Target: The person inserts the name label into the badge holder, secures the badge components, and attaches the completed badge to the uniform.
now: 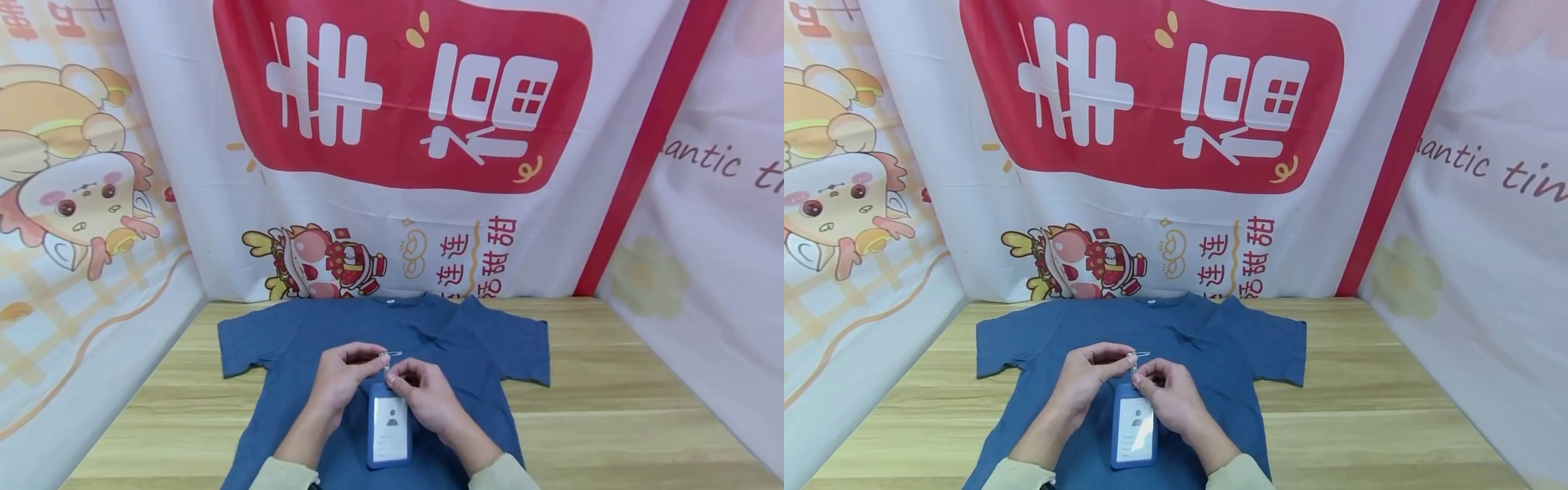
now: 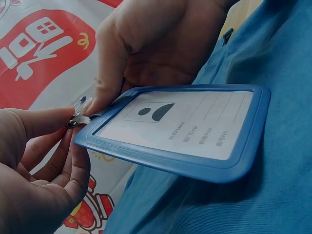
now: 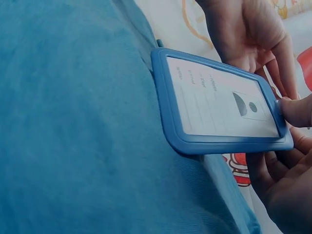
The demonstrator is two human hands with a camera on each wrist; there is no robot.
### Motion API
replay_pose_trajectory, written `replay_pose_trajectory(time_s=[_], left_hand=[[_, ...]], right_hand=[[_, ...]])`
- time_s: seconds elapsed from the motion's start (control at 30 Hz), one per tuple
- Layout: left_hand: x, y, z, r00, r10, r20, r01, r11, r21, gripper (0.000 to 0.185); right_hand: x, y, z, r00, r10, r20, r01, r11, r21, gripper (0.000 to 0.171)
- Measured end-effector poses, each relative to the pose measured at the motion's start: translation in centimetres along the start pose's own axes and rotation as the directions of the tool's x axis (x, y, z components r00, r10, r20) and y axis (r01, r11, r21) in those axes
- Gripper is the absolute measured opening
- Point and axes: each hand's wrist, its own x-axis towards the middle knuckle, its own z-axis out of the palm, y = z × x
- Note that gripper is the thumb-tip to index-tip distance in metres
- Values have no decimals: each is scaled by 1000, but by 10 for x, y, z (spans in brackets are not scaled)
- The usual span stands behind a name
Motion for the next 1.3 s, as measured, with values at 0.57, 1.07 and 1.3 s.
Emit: replay_pose_trajectory(time_s=[0.57, 1.07, 1.3], left_hand=[[0, -3, 0, 1000, -10, 0, 10, 1000, -7, 31], [0, -4, 1, 1000, 7, -14, -8, 1000, -25, 27], [0, -2, 2, 1000, -4, 2, 4, 1000, -31, 31]], right_hand=[[-1, 0, 3, 999, -18, -29, 17, 999, -30, 17], [-1, 1, 5, 997, -41, -65, 39, 999, -36, 14], [-1, 0, 5, 994, -17, -112, 19, 1000, 15, 16]])
